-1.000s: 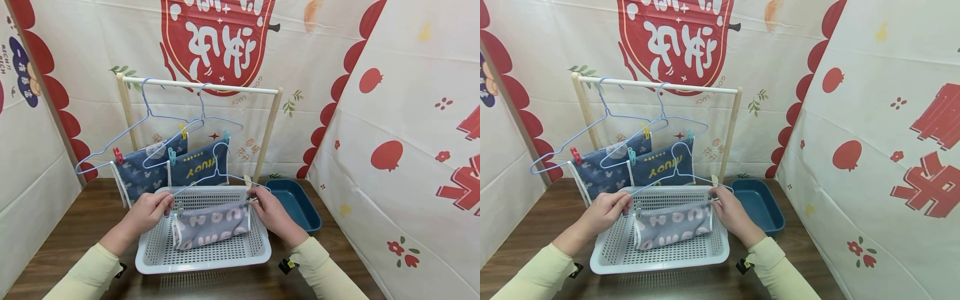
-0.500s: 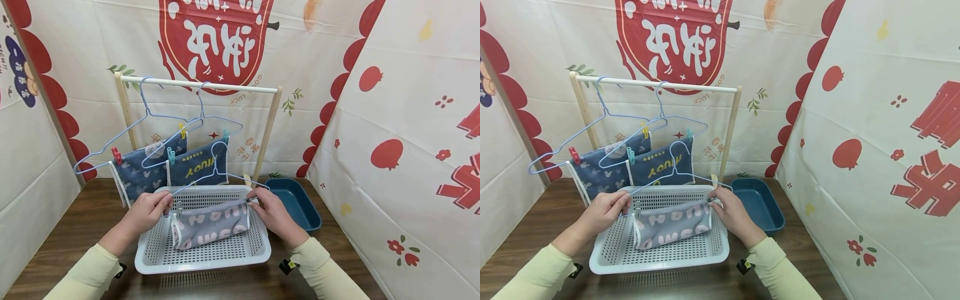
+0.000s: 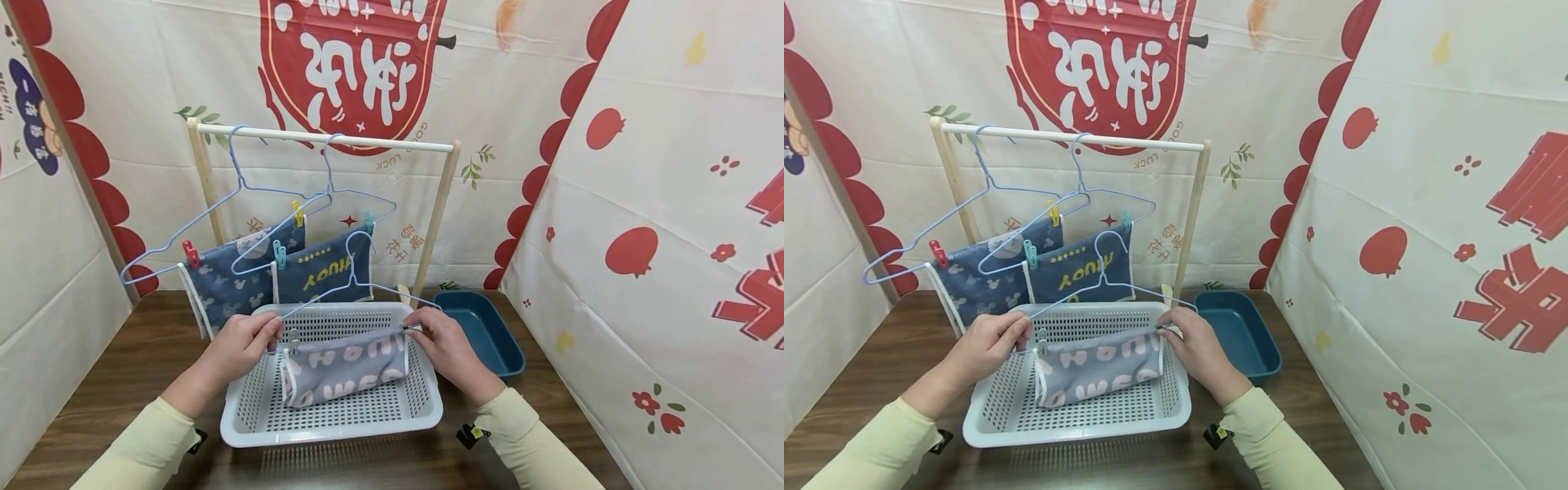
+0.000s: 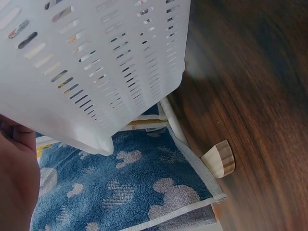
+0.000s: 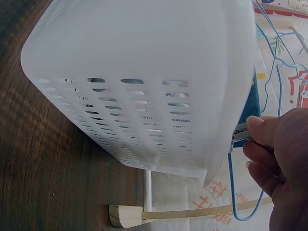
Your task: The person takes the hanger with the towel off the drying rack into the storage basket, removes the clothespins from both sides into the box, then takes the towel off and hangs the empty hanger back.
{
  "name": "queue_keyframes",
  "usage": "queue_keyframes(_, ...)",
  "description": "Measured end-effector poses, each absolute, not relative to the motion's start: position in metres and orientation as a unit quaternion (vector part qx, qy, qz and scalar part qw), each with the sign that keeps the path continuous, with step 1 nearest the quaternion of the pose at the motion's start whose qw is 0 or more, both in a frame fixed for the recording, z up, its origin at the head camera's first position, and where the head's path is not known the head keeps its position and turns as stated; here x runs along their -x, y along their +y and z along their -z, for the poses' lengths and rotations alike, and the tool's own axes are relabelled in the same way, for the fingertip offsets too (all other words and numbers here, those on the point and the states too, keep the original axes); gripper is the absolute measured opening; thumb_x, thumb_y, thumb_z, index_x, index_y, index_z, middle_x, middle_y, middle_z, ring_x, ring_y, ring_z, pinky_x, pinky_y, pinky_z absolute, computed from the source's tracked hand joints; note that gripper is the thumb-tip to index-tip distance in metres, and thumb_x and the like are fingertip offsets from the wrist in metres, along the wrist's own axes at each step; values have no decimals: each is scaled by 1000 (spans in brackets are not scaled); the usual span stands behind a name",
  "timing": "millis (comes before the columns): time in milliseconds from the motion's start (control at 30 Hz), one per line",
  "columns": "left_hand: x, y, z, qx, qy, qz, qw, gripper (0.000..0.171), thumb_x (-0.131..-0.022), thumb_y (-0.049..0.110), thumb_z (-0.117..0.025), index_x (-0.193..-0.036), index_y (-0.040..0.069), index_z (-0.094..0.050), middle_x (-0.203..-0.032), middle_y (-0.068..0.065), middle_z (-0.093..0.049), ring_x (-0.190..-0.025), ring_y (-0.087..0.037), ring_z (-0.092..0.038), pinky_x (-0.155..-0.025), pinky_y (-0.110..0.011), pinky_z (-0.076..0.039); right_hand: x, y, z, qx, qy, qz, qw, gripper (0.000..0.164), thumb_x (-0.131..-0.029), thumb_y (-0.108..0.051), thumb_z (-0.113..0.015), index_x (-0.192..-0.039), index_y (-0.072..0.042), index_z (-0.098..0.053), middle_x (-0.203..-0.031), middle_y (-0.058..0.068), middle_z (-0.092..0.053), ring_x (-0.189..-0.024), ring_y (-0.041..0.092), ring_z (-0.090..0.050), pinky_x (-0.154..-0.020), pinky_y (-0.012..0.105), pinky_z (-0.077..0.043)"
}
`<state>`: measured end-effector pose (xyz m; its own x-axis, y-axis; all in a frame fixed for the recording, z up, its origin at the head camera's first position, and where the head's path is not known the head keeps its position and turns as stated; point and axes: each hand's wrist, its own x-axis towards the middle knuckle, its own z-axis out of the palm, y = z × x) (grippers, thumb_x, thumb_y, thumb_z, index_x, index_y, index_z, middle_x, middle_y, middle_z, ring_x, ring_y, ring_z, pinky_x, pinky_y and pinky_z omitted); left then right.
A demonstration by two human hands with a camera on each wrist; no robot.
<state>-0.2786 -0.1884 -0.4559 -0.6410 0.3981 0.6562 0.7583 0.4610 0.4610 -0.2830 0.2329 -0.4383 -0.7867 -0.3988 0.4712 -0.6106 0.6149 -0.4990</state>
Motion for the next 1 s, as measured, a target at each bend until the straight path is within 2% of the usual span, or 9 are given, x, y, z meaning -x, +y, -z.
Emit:
queue_keyframes(100,279,-189,456,353,-821,382,235,26,-109,-3,-63,-90,15,-66,-72,11,-58,-62,-2,-52,-55,-24,-48,283,233,438,-284,-883,-337,159,18,-101,0,-79,-115,-11,-77,-122,2,-75,-110,34,-72,-98,57,-61)
queue_keyframes(267,279,-189,456,355,-821,380,237,30,-108,-3,-64,-91,21,-64,-72,12,-58,-62,-1,-52,-56,-24,-48,283,232,438,-293,-876,-341,173,16,-100,2,-80,-111,-9,-78,-119,2,-77,-107,28,-72,-96,57,-62)
queue_keyframes(500,279,-190,457,353,-825,374,235,31,-109,-1,-65,-92,24,-64,-72,13,-57,-63,-1,-52,-56,-24,-49,283,234,438,-287,-874,-346,183,14,-99,0,-81,-108,-11,-80,-115,-3,-77,-104,16,-71,-93,44,-64)
queue_keyframes(700,280,-191,459,348,-828,371,235,30,-110,0,-64,-92,24,-64,-73,15,-56,-62,-1,-51,-56,-24,-48,282,235,436,-263,-872,-371,184,15,-99,-1,-82,-105,-15,-81,-111,-6,-78,-97,13,-70,-85,32,-62)
queue_keyframes(800,280,-191,459,344,-832,369,233,30,-110,1,-64,-92,24,-64,-73,16,-55,-62,-1,-51,-57,-24,-48,282,237,437,-257,-867,-379,194,16,-99,-2,-82,-106,-16,-81,-111,-6,-78,-93,14,-69,-79,29,-61)
queue_keyframes(1000,280,-192,458,338,-836,365,232,29,-110,1,-64,-92,24,-64,-72,14,-56,-62,-2,-51,-56,-25,-47,282,240,435,-240,-862,-400,200,14,-99,-5,-82,-107,-17,-81,-112,-7,-78,-93,14,-68,-79,29,-59)
